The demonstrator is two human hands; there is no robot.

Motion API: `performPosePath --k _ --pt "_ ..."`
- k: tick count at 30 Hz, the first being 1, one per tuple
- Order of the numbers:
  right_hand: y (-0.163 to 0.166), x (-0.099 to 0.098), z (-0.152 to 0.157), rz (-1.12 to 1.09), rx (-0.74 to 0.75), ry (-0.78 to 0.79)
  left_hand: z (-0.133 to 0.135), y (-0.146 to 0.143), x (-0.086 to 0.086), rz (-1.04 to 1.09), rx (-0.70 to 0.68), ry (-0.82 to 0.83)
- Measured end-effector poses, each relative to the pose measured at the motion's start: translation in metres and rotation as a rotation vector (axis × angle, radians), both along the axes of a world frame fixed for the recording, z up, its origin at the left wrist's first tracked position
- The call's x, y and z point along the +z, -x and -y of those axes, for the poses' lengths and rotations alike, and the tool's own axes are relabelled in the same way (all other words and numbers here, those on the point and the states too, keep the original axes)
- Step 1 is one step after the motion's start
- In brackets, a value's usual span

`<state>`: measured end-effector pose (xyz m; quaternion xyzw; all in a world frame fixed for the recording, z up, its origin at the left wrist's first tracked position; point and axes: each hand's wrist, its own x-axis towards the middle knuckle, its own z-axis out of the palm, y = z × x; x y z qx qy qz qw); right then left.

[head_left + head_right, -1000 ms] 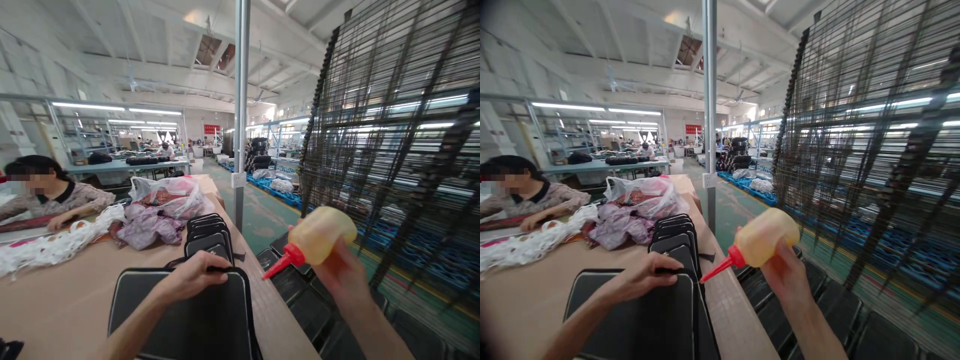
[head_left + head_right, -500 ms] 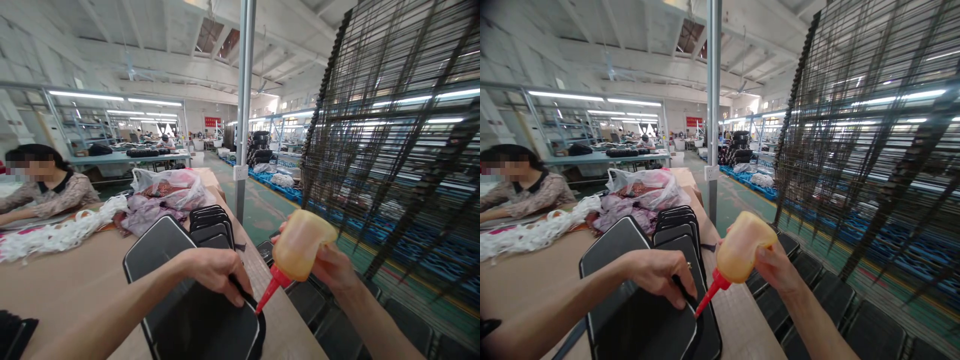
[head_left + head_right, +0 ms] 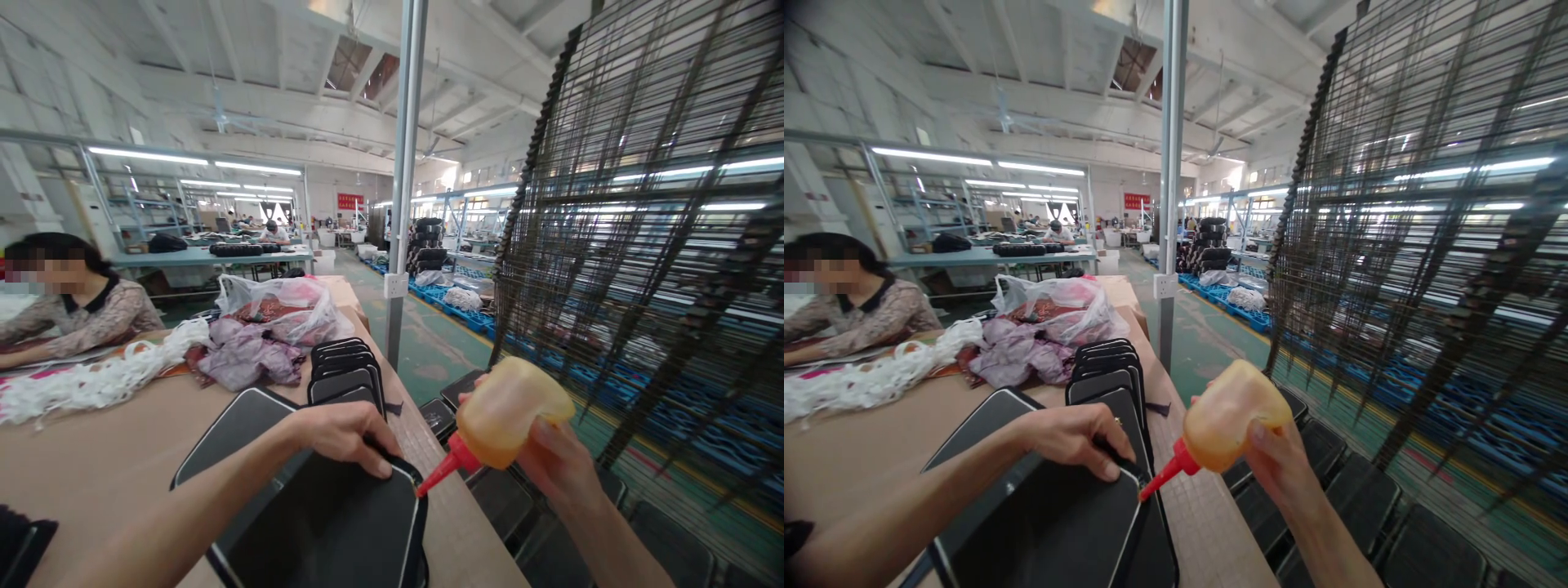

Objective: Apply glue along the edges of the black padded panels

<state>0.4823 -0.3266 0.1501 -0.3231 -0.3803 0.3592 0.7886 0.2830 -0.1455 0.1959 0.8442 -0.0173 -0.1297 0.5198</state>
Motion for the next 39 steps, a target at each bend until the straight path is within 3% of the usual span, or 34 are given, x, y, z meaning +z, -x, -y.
performPosePath --k 10,21,27,39 --pt "0.01 -0.013 0.002 -0.001 -0.156 -0.039 -0.01 0.007 -0.011 -0.061 0.21 0.162" --pt "0.012 -0.021 0.004 -0.053 -0.129 -0.023 -0.013 0.008 -0.016 -0.069 0.318 0.278" --pt "0.02 -0.012 0.01 -0.035 -0.095 0.063 -0.016 0.008 -0.021 -0.083 0.347 0.382" --pt "0.022 -0.015 0.017 0.002 -0.063 0.091 -0.029 0.008 -0.036 -0.092 0.4 0.417"
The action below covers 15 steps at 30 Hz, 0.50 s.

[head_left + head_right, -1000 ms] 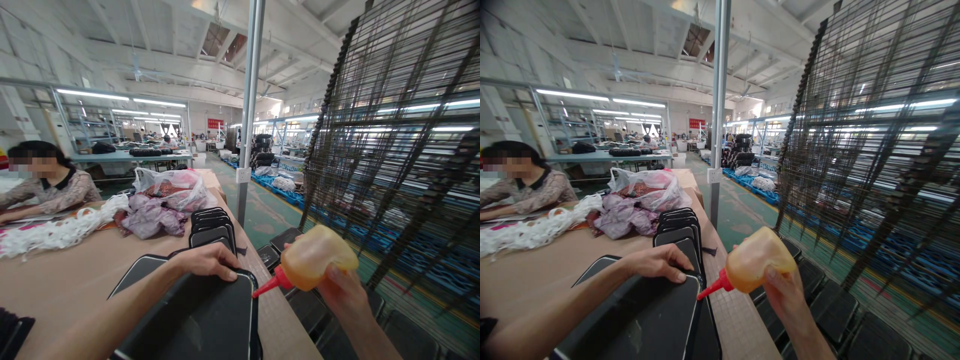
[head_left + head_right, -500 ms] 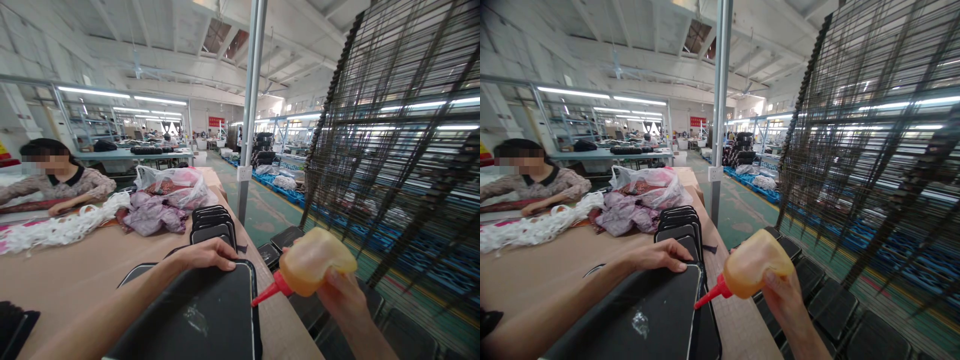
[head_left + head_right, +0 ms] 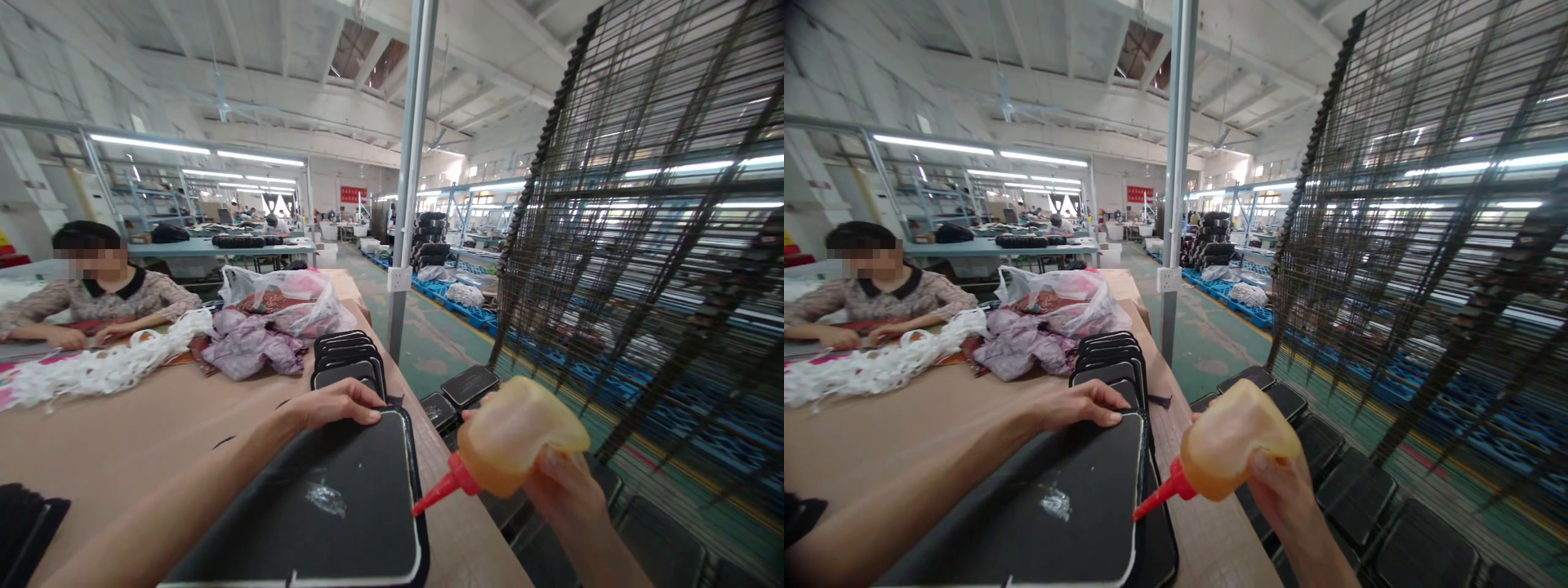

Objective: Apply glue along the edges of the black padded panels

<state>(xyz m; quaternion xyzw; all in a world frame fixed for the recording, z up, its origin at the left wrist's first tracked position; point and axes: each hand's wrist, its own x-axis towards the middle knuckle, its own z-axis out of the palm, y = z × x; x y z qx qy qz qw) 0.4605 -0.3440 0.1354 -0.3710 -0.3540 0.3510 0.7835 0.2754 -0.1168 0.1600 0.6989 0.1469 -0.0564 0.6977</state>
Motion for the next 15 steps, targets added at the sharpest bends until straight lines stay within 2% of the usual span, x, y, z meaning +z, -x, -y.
performPosePath --k 15 --pt "0.003 -0.005 0.004 -0.024 -0.046 0.019 -0.014 0.009 -0.01 -0.016 0.155 0.092"
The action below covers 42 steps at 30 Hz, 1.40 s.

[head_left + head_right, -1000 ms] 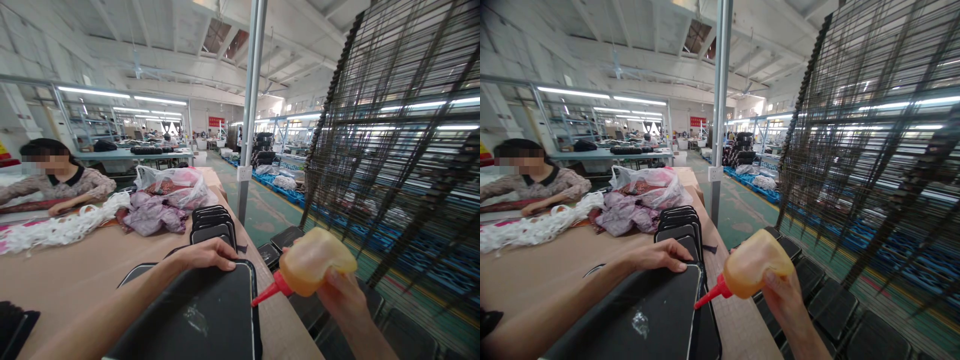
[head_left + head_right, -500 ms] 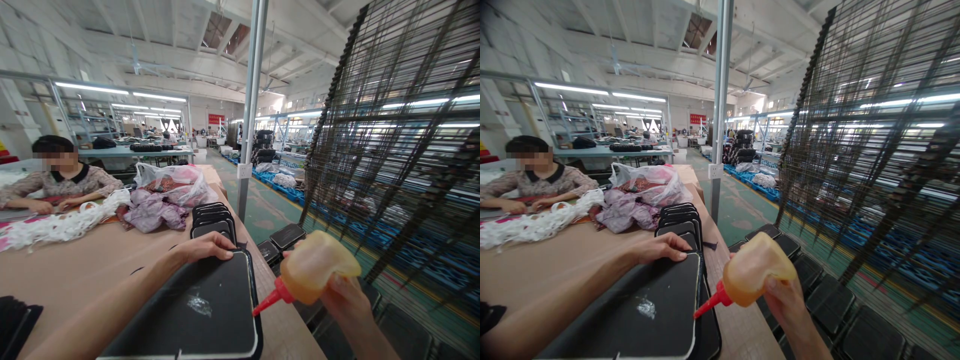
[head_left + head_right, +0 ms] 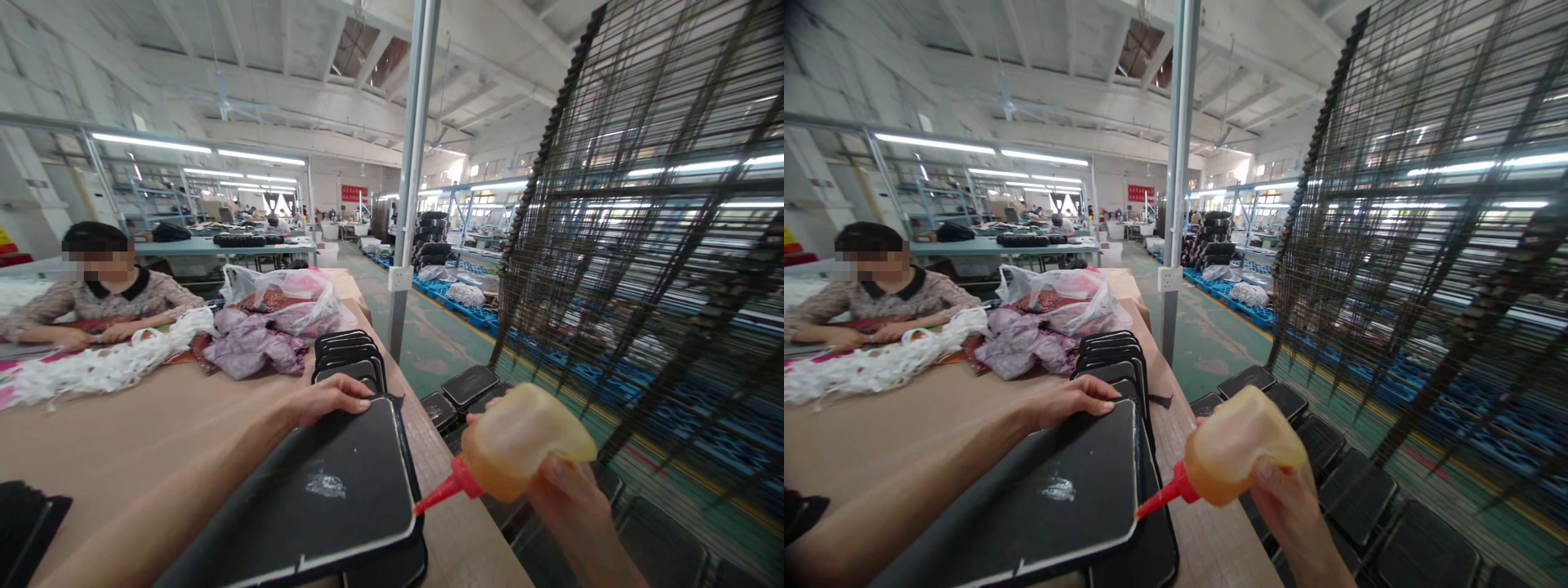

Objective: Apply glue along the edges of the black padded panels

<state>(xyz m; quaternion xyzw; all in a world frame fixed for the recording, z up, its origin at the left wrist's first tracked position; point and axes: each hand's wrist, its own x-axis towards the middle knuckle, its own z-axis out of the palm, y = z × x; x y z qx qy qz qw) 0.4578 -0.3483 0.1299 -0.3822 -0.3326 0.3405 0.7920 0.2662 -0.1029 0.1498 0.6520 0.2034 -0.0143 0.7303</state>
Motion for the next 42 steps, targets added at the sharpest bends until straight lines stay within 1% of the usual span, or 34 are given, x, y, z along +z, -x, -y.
performPosePath --k 6,11,15,18,20,23,25,27,30,34,37,42 --pt "0.001 -0.009 0.003 -0.02 -0.093 -0.027 -0.005 0.003 -0.009 0.035 0.049 0.002" --pt "0.0 -0.02 0.006 -0.069 -0.24 -0.03 -0.007 0.002 -0.017 0.048 0.104 0.004" --pt "0.001 -0.025 0.009 -0.052 -0.259 -0.033 -0.01 0.002 -0.021 0.054 0.154 0.031" --pt "0.003 -0.024 0.009 -0.062 -0.286 -0.022 -0.013 0.002 -0.025 0.056 0.198 0.067" --pt "0.005 -0.023 0.007 -0.035 -0.34 -0.03 -0.015 0.003 -0.027 0.057 0.231 0.086" --pt "0.006 -0.024 0.002 0.047 -0.472 -0.105 -0.017 0.002 -0.032 0.068 0.286 0.11" --pt "0.006 -0.027 -0.001 0.083 -0.527 -0.135 -0.018 0.002 -0.036 0.083 0.315 0.124" --pt "0.005 -0.031 -0.003 0.072 -0.546 -0.133 -0.018 0.002 -0.039 0.096 0.333 0.137" --pt "0.005 -0.035 -0.006 -0.003 -0.608 -0.128 -0.018 0.002 -0.041 0.101 0.352 0.153" --pt "0.009 -0.033 -0.01 -0.081 -0.644 -0.112 -0.016 0.002 -0.04 0.096 0.378 0.161" --pt "0.01 -0.031 -0.014 -0.072 -0.644 -0.117 -0.015 0.001 -0.04 0.101 0.399 0.144" --pt "0.011 -0.028 -0.019 -0.087 -0.595 -0.126 -0.015 -0.002 -0.044 0.12 0.449 0.146"
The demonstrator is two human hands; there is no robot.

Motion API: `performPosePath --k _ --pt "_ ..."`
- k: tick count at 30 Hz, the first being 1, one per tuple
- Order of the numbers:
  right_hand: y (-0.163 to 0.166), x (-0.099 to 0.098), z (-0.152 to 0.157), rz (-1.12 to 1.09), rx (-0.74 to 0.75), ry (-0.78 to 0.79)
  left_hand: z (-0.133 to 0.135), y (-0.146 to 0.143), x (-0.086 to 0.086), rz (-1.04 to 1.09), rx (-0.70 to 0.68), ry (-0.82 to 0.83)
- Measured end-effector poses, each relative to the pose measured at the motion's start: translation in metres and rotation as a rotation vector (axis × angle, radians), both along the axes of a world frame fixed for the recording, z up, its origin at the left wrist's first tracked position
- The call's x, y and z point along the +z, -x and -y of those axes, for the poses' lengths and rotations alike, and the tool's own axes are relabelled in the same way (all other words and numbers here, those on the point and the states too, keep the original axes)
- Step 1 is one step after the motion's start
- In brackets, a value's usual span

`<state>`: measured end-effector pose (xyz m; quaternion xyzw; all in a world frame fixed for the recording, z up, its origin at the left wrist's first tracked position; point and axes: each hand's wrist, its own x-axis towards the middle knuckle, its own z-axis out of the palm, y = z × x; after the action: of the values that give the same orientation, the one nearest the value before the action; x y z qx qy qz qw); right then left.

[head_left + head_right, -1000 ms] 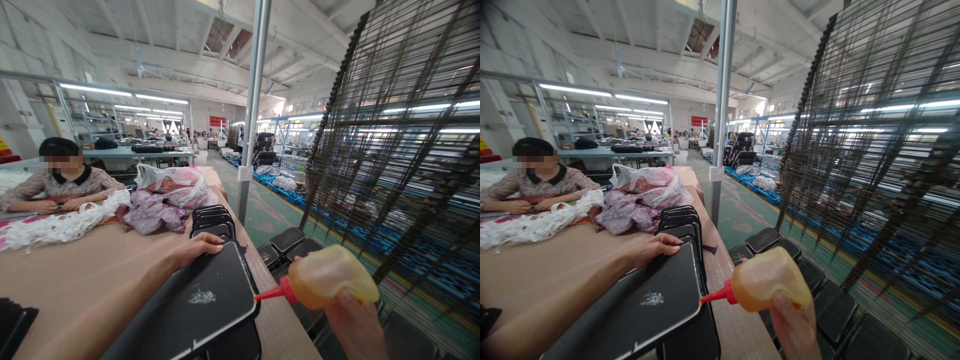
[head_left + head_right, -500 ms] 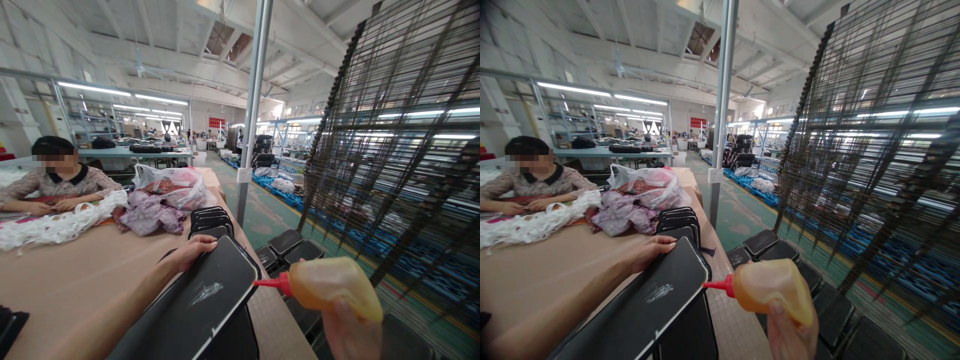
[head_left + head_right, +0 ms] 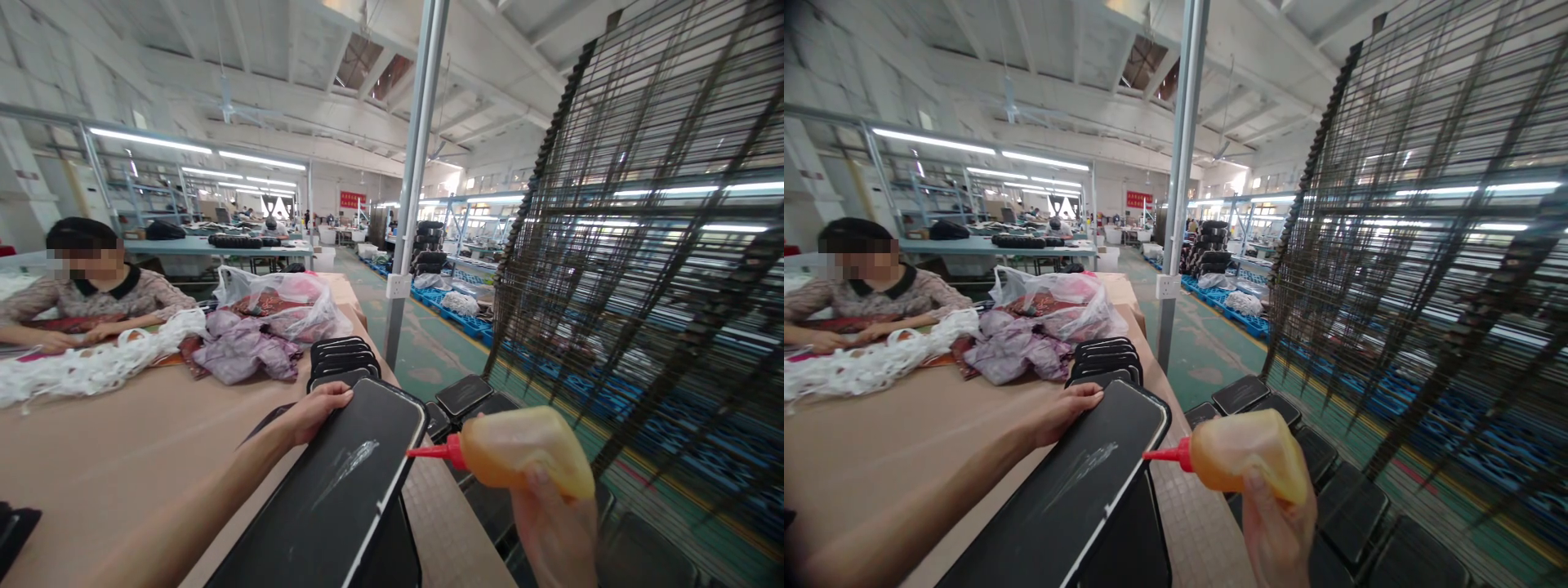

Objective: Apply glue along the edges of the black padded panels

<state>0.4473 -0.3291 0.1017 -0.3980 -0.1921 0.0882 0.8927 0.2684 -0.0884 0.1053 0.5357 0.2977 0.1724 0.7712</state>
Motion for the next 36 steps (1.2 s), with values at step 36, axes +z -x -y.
performPosePath --k 36 --pt "0.003 -0.006 -0.006 -0.052 0.097 0.037 -0.005 -0.004 -0.021 -0.068 0.027 -0.008"
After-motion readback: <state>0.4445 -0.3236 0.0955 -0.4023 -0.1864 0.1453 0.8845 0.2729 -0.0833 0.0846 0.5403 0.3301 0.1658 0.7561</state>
